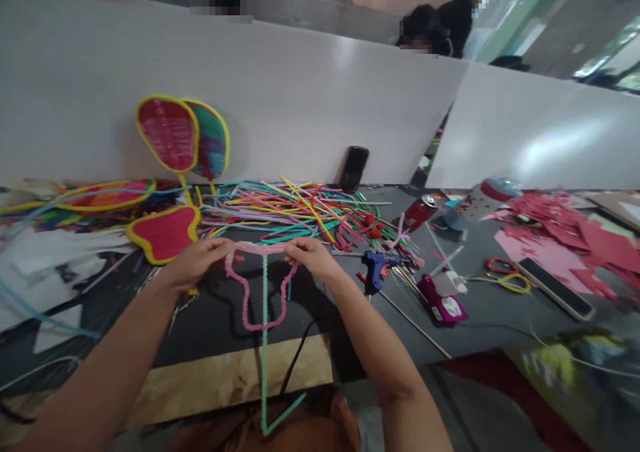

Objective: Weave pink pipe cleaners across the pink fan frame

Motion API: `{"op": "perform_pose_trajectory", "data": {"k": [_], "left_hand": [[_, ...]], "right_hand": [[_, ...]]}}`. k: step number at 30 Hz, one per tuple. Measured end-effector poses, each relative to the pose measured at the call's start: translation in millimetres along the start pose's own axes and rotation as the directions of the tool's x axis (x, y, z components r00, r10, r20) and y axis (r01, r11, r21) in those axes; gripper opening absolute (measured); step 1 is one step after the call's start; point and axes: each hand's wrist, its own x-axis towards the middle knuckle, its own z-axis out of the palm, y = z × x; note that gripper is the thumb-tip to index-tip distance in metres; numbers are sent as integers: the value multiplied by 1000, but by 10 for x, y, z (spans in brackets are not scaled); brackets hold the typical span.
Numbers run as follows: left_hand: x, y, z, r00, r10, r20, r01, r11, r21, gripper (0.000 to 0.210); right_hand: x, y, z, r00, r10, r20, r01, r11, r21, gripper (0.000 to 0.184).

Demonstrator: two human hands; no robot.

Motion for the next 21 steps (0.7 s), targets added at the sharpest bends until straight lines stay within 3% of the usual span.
{"op": "perform_pose_trajectory", "data": {"k": [6,13,21], "left_hand": [[-126,-132,31,997,-46,-55,36,986,-165,34],[-248,-242,9,994,-92,55,106,898,-426,26],[-203,-307,88,987,-100,124,157,735,-660,12]], "right_hand": [[11,70,56,1000,26,17,-26,999,25,29],[-4,123,82,998,57,-21,-54,994,95,27],[-23,221,126,988,147,40,-152,960,234,26]]}}
